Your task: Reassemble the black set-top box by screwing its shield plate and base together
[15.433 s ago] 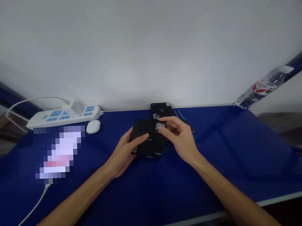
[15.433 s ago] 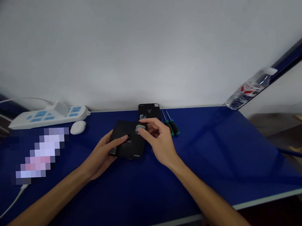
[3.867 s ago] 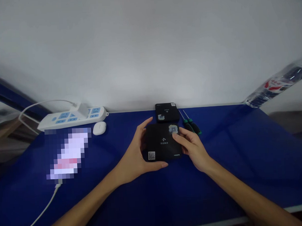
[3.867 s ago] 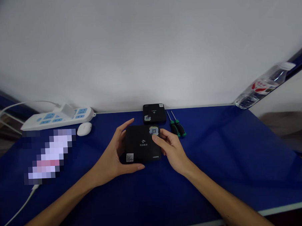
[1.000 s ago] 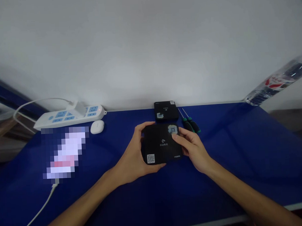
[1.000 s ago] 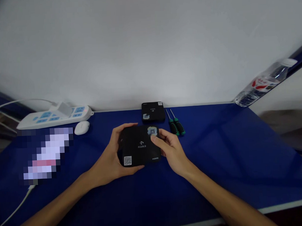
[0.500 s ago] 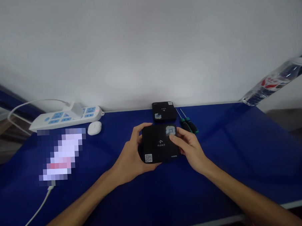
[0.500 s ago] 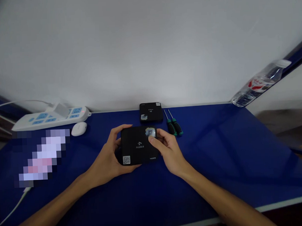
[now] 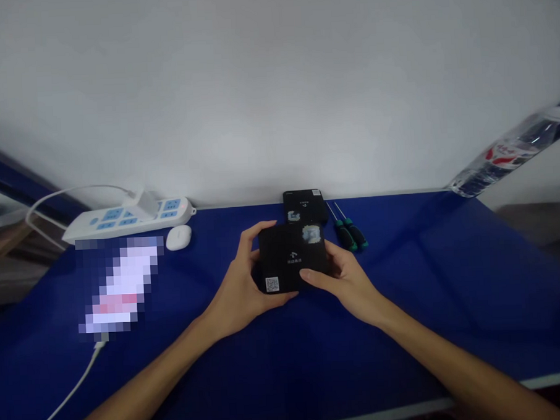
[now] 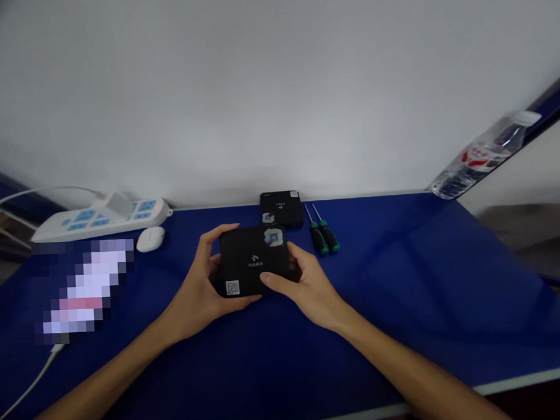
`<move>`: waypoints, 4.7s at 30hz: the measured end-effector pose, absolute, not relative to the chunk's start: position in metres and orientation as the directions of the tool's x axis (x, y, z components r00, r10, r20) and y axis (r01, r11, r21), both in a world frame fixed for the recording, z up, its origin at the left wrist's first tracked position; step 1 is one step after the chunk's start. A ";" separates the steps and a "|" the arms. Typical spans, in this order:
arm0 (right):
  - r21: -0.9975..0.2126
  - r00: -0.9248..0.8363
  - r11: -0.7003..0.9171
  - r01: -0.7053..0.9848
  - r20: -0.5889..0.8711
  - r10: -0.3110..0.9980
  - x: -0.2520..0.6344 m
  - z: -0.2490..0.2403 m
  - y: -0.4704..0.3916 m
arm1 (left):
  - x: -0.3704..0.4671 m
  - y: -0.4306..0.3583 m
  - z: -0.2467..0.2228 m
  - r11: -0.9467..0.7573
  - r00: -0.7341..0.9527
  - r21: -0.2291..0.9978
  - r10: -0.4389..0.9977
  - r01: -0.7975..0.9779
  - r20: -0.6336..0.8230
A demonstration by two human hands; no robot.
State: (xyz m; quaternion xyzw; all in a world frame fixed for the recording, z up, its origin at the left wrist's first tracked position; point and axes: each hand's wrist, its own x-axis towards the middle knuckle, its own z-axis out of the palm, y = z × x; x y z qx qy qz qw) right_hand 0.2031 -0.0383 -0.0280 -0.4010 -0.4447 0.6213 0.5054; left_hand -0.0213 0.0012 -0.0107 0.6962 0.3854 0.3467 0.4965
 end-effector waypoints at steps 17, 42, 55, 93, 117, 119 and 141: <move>-0.961 -0.068 -0.139 -0.240 -0.126 0.990 0.210 -0.027 -0.038 | -0.023 0.009 -0.012 -0.247 0.511 0.955 0.850 0.166 0.131; -0.920 -0.148 -0.166 -0.354 -0.120 0.982 0.215 -0.043 -0.029 | -0.023 0.008 -0.016 -0.206 0.535 0.962 0.841 0.178 0.081; -0.940 -0.190 -0.176 -0.292 -0.123 0.974 0.220 -0.040 -0.031 | -0.023 0.007 -0.010 -0.228 0.528 0.948 0.845 0.222 0.079; -0.993 -0.099 0.085 0.075 0.078 0.992 0.223 -0.029 -0.040 | -0.020 0.002 -0.011 -0.324 0.524 0.926 0.832 0.195 0.181; -0.194 -0.292 0.607 0.771 0.739 0.607 0.223 -0.038 -0.054 | -0.016 -0.004 0.002 0.454 0.531 0.827 0.814 -0.332 -0.234; -0.184 -0.292 0.589 0.787 0.730 0.618 0.222 -0.037 -0.053 | -0.014 -0.003 0.004 0.475 0.520 0.807 0.816 -0.351 -0.253; -0.826 -0.081 0.380 0.417 0.382 0.920 0.218 -0.030 -0.044 | -0.011 -0.002 -0.009 0.353 0.533 0.930 0.809 -0.102 -0.249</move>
